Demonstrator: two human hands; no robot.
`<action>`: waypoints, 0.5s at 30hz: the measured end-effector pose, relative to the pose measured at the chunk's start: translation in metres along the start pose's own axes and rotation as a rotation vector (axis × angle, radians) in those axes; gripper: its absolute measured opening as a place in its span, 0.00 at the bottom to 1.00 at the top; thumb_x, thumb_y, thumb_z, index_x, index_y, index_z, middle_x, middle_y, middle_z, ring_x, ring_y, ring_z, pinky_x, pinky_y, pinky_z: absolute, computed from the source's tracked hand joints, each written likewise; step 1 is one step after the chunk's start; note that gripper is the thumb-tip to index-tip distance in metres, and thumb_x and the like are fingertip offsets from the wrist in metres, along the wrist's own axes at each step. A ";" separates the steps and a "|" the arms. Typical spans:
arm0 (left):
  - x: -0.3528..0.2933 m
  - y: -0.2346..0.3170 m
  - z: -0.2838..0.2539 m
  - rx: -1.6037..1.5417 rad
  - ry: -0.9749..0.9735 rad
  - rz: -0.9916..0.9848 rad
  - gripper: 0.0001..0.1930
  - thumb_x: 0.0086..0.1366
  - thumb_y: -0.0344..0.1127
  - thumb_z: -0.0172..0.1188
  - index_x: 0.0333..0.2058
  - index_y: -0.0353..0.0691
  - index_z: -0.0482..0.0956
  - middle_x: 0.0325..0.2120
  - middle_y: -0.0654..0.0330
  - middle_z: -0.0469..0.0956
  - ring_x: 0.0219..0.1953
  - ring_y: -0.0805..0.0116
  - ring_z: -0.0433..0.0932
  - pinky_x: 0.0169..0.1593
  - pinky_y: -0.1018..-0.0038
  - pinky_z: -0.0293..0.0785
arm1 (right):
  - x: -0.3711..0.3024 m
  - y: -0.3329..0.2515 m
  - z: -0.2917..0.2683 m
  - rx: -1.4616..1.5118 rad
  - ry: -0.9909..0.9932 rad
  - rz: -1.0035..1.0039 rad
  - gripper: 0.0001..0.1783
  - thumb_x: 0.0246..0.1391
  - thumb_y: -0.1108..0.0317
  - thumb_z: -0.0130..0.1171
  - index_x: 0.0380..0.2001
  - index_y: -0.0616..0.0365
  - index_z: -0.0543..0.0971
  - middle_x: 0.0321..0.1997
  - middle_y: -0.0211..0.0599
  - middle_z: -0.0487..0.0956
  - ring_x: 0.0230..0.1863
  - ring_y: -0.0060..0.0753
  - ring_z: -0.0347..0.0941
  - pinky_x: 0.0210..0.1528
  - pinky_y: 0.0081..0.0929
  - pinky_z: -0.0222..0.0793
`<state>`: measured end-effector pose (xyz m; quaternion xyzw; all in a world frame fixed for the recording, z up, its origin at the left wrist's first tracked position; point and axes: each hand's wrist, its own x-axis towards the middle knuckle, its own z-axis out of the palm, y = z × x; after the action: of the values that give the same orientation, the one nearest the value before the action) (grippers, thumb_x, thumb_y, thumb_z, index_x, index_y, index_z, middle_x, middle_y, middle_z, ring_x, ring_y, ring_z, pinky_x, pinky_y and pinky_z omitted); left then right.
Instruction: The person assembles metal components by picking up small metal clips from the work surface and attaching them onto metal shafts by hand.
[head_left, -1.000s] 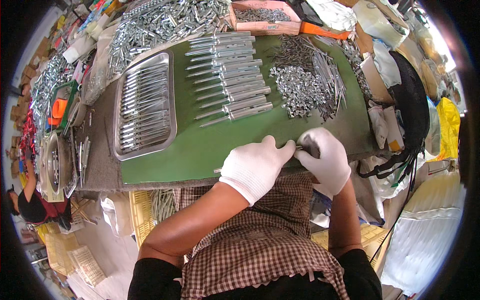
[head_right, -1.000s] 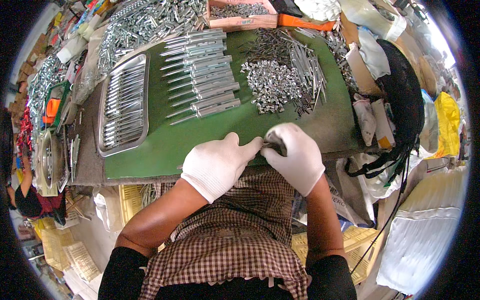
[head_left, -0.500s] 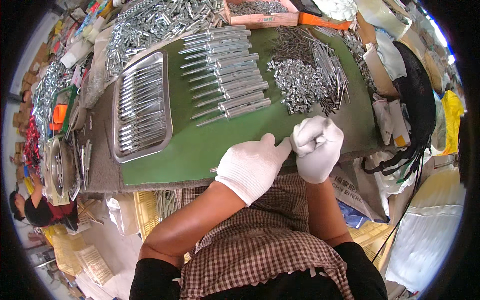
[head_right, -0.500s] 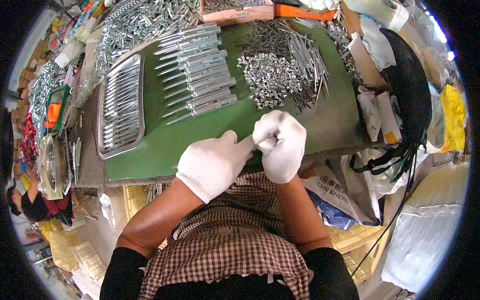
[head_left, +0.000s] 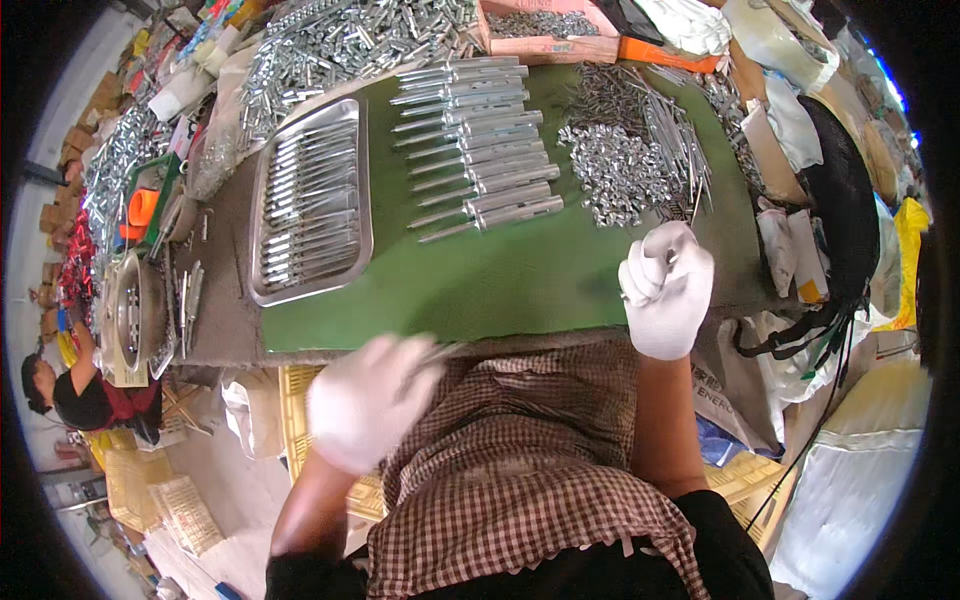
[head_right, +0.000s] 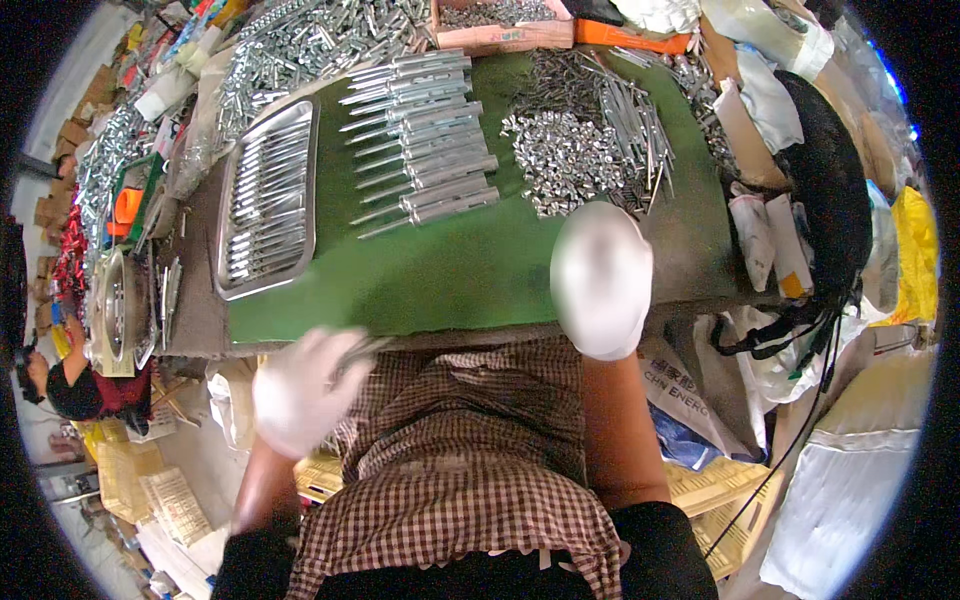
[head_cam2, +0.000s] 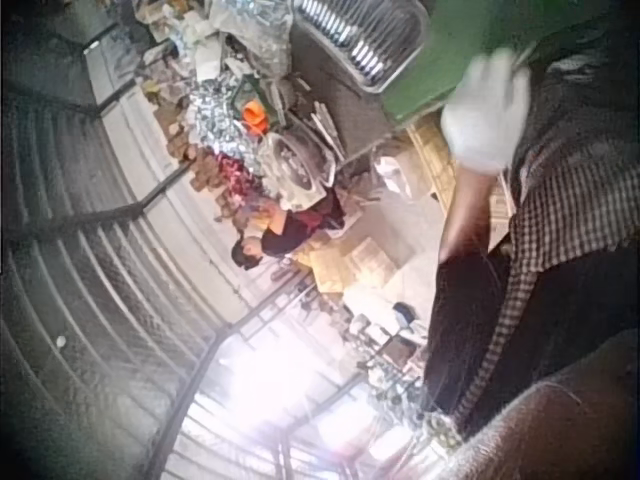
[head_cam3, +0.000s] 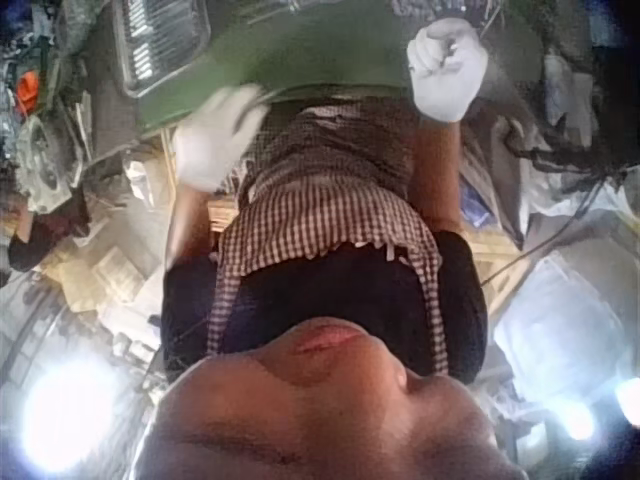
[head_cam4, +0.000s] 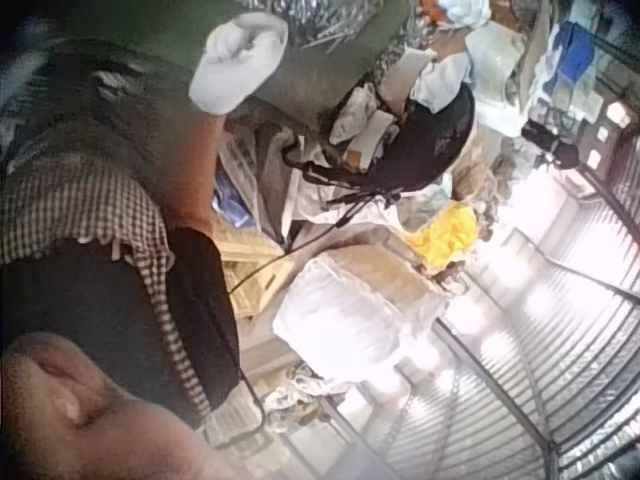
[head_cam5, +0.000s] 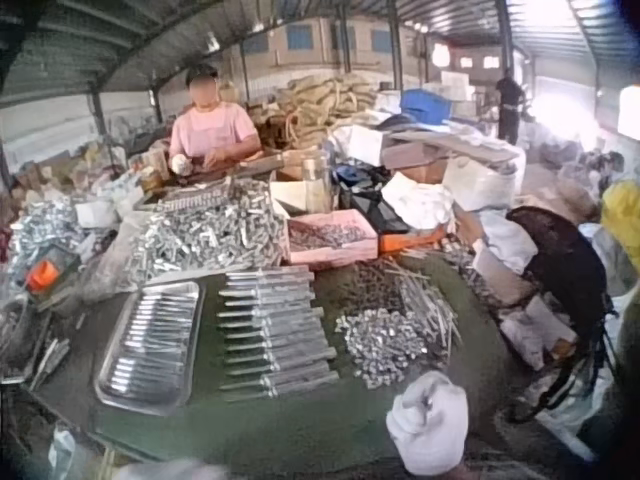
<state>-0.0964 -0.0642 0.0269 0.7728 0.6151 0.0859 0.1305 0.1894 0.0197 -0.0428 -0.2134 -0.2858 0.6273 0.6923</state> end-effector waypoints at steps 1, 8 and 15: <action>-0.023 -0.025 -0.010 0.001 -0.017 -0.051 0.16 0.56 0.39 0.66 0.42 0.41 0.81 0.38 0.53 0.80 0.38 0.56 0.80 0.44 0.65 0.77 | -0.001 0.003 -0.001 -0.068 0.032 0.010 0.17 0.64 0.58 0.46 0.30 0.62 0.74 0.17 0.25 0.63 0.15 0.17 0.54 0.16 0.18 0.50; 0.003 -0.006 0.001 0.004 0.228 0.071 0.15 0.58 0.34 0.63 0.45 0.41 0.82 0.42 0.54 0.79 0.45 0.53 0.78 0.51 0.61 0.72 | 0.002 0.010 0.018 -0.164 0.130 0.031 0.18 0.61 0.60 0.51 0.46 0.63 0.74 0.22 0.32 0.72 0.18 0.19 0.63 0.17 0.18 0.57; 0.135 0.037 0.043 0.134 0.266 0.309 0.14 0.56 0.38 0.64 0.40 0.42 0.77 0.37 0.56 0.76 0.39 0.54 0.77 0.44 0.61 0.73 | -0.029 -0.020 0.024 -0.520 0.219 0.034 0.25 0.65 0.53 0.44 0.52 0.64 0.72 0.24 0.34 0.75 0.10 0.15 0.55 0.10 0.15 0.48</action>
<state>-0.0182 0.0551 -0.0066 0.8467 0.5056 0.1651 -0.0180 0.1866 -0.0126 -0.0155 -0.4550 -0.3568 0.5177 0.6305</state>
